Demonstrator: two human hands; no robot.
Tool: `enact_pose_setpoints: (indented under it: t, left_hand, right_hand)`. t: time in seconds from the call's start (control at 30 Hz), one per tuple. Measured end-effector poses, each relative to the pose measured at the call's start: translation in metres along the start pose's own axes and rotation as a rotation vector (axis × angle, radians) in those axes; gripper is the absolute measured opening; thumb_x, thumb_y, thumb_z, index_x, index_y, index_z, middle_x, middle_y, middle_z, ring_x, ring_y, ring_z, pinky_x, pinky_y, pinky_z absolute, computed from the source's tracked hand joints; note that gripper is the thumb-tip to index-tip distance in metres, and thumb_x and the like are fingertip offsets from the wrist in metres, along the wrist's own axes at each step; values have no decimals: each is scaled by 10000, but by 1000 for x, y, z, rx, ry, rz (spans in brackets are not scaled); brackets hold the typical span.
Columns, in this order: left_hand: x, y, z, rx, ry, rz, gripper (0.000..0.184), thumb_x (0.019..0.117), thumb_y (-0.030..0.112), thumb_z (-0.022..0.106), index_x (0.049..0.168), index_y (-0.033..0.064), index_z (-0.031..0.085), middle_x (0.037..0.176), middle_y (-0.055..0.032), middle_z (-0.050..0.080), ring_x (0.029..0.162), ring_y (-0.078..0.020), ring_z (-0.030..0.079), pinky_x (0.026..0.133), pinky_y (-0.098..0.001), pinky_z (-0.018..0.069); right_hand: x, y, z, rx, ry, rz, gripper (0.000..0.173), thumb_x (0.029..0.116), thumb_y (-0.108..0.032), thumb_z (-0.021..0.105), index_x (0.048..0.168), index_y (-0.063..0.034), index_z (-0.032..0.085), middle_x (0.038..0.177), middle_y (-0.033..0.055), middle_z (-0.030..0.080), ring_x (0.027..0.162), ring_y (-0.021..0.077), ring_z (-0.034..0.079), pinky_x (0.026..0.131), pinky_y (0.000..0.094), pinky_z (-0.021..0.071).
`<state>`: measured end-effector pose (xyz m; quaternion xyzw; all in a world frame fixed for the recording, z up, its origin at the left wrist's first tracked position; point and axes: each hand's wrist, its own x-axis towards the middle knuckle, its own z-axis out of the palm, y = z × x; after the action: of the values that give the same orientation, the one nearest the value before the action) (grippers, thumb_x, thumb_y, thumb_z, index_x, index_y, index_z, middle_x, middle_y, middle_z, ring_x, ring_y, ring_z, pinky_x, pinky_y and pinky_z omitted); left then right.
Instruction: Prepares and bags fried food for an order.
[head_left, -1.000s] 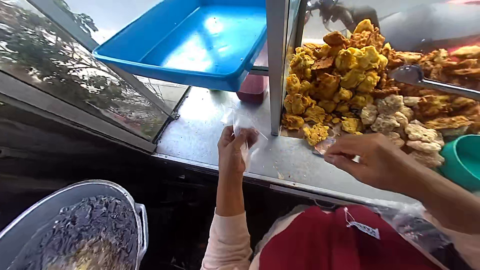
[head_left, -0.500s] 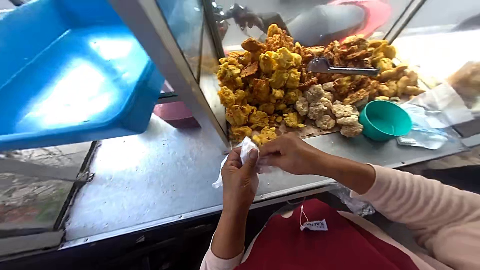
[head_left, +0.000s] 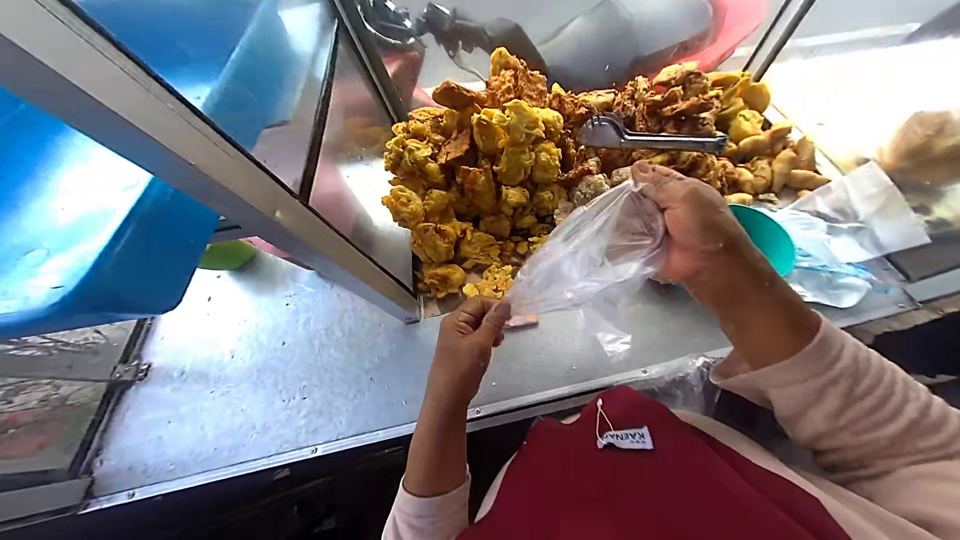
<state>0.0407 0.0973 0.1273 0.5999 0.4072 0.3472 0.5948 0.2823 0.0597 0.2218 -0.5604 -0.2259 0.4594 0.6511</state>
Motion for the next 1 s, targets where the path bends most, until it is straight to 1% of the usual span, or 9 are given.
enact_pose_setpoints:
  t: [0.17,0.23,0.3,0.4,0.47,0.6,0.77,0.9,1.0]
  left_hand:
    - [-1,42,34,472,175,414,847,860,480,760,1455,-21,427,1421,-215,513,1299,-293,515,1016,-476,474]
    - [13,38,51,608,128,507,640,866,367,794,1325,-29,590,1241,-243,622,1160,-374,597,960,-576,489]
    - [21,31,57,453,85,379,126,942,133,699,1007,28,719,880,-53,689,812,-131,662,743,-351,555]
    - [13,39,34,-380,-127,10,289,1056,75,397,984,77,678,800,2,716,715,-55,690,687,-237,604]
    - [2,37,23,-770,-196,-94,229,1031,194,505,1008,125,722,888,-48,757,805,-122,741,737,-308,639]
    - [-7,40,37,-589,51,-110,339,1088,186,260,1129,86,580,919,-15,726,846,-103,723,756,-301,628]
    - [-16,30,35,-386,5,-47,969,722,534,879,1369,2,392,1101,-34,684,943,-141,720,794,-332,645]
    - [-15,27,46,-330,135,-59,324,917,10,632,1225,1,536,965,-30,724,812,-126,736,714,-300,648]
    - [-10,28,55,-357,237,-109,177,1036,-16,458,1143,8,596,883,-28,733,708,-103,729,615,-273,639]
  right_hand:
    - [9,5,-5,-230,-191,-159,267,1112,-293,451,912,-152,555,640,-67,500,508,11,477,485,174,447]
    - [5,10,-4,-335,-357,-203,223,1058,-290,568,892,-141,549,612,-60,461,474,22,416,451,187,383]
    - [1,8,-13,-568,-534,-273,248,897,-255,762,965,-91,589,667,3,564,519,67,523,473,225,455]
    - [21,2,-40,-940,-773,-335,311,835,-184,838,1056,-65,655,815,17,664,711,76,625,651,277,541]
    - [54,-4,-64,-956,-873,-299,223,874,-132,754,1047,-3,699,831,34,658,737,72,603,678,274,521]
    - [152,-37,-109,-1288,-270,-262,509,979,-268,712,1388,0,570,1243,226,652,1137,358,633,969,576,511]
    - [240,-31,-142,-1777,-111,-70,471,986,-261,693,1336,43,606,1432,351,501,1379,575,410,1011,819,317]
    - [232,-44,-136,-1792,-167,-110,406,999,-192,657,1299,74,595,1379,339,539,1307,546,505,992,762,405]
    - [202,-66,-134,-1713,-152,-105,371,1047,-206,600,1324,36,548,1228,344,604,1157,555,590,909,748,446]
